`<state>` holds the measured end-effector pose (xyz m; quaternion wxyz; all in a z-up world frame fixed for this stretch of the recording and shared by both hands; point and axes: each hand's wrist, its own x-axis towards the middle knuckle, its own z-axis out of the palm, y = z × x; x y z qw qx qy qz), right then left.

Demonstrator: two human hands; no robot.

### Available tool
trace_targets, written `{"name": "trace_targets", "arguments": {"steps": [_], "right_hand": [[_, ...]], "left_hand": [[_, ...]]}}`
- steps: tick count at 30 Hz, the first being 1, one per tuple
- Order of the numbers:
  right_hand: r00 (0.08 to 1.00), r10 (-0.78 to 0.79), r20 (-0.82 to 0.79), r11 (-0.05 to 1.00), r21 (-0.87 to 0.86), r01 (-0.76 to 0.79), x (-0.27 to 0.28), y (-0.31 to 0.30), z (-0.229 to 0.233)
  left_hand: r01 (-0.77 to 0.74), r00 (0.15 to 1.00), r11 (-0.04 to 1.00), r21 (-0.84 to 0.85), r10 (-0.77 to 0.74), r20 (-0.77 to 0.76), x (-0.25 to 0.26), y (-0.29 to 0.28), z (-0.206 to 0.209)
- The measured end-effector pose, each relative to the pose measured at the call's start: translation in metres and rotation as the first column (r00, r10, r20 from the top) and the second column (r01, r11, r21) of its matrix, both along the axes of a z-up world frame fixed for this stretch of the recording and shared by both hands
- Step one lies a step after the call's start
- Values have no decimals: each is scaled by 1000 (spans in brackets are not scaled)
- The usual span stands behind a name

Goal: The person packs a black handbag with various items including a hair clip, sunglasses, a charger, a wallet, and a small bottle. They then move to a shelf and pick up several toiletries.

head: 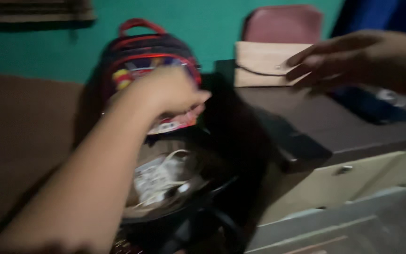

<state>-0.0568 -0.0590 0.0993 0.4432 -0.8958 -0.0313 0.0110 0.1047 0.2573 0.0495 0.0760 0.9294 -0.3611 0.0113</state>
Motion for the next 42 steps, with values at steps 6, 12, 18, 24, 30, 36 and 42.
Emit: {"name": "trace_targets", "arguments": {"steps": [6,12,18,24,30,36,42], "right_hand": [[478,-878,5,463,-239,853,8,-194,-28],[812,-580,57,650,-568,505,35,-267,-61],[847,-423,-323,801,-570,183,31,-244,-40],[789,-502,-355,746,-640,186,29,-221,-33],[846,-496,-193,725,-628,282,21,-211,-48],[800,-598,52,673,-510,536,-3,-211,-50],[570,-764,303,541,-179,822,-38,-194,-23]], "left_hand": [[107,933,765,-635,-298,-201,-45,-177,-2],[415,873,645,-641,-481,80,-106,-302,-36],[388,904,757,-526,-425,55,-136,-338,-53],[388,917,815,-430,-386,97,-140,-334,-54],[392,918,807,-442,-377,127,-146,-325,-58],[354,932,799,-486,-341,119,-153,-319,-60],[305,944,800,-517,-326,54,-147,-317,-66]]}}
